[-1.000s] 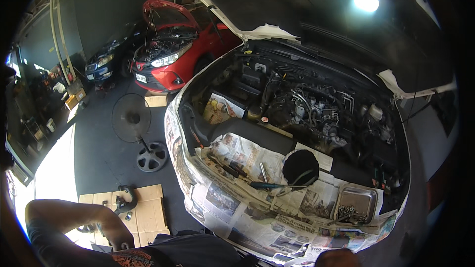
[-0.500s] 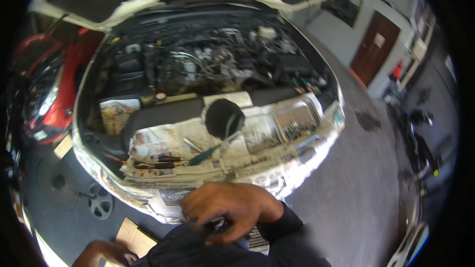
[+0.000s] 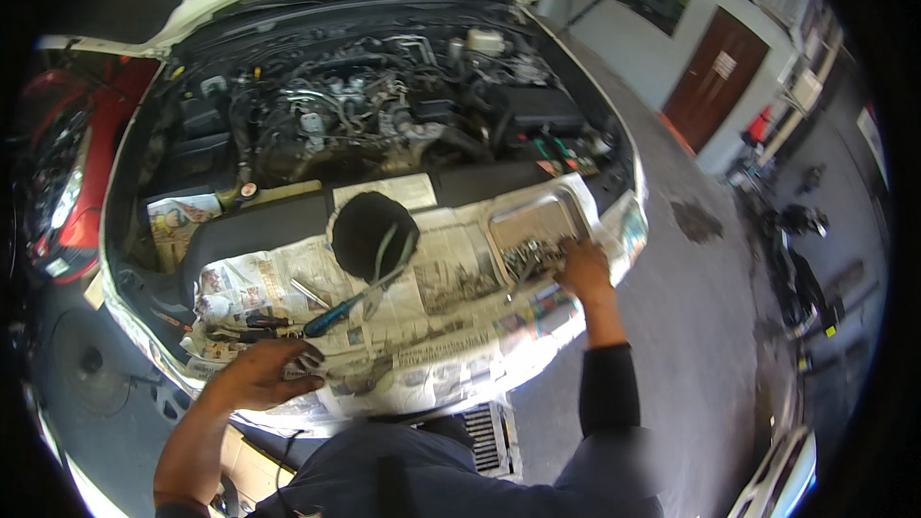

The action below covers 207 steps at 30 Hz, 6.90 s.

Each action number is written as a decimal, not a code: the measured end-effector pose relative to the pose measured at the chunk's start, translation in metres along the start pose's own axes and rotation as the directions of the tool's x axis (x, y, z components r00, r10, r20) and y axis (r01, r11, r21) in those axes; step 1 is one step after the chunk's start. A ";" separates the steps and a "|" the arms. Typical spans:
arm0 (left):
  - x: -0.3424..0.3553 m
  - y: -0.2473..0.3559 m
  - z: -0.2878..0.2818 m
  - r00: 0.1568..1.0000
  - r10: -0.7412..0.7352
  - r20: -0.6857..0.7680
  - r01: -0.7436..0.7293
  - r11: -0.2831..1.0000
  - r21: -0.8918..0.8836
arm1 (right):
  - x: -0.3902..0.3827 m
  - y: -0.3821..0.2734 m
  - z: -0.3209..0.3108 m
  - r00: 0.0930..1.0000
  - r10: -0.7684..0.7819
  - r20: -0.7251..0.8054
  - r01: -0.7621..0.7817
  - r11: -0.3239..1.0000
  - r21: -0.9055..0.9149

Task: The person works on a car engine with the hood open, manipulating hoses and connectors by hand. They use a screwdriver to adjust components within the engine bay. The person handles a small cylindrical part and continues to adjust engine components.

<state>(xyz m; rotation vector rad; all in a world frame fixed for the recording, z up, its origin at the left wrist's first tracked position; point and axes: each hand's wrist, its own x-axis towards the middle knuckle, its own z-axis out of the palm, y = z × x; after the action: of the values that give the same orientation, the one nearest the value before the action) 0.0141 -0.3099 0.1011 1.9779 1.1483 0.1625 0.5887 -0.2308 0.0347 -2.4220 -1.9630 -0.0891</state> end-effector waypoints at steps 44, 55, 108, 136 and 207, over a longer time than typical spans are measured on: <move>0.487 -0.016 -0.095 0.478 0.512 -0.714 -0.230 0.857 0.461 | 0.362 -0.219 -0.021 0.915 -0.398 0.074 0.115 0.432 0.895; 0.496 -0.058 -0.091 0.818 0.033 -0.574 -0.439 0.680 -0.587 | 0.360 -0.247 -0.011 0.868 -0.478 -0.134 0.355 0.408 0.841; 0.494 -0.061 -0.110 0.406 -0.412 -0.816 -0.660 0.485 -0.573 | 0.602 -0.334 0.057 0.922 -0.299 -0.247 0.388 0.730 0.562; 0.493 -0.060 -0.114 0.458 -0.433 -0.776 -0.644 0.440 -0.626 | 0.655 -0.323 0.103 0.963 -0.163 -0.213 0.266 0.685 0.678; 0.402 -0.046 -0.044 0.450 0.286 -0.846 0.307 0.840 0.448 | 0.661 -0.229 0.154 0.978 -0.131 -0.164 0.193 0.252 0.948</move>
<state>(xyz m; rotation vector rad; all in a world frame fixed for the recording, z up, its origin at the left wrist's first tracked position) 0.1936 0.0369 -0.0125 2.4407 2.0798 1.1405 0.5056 0.4706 -0.0848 -1.3159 -1.4425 0.8153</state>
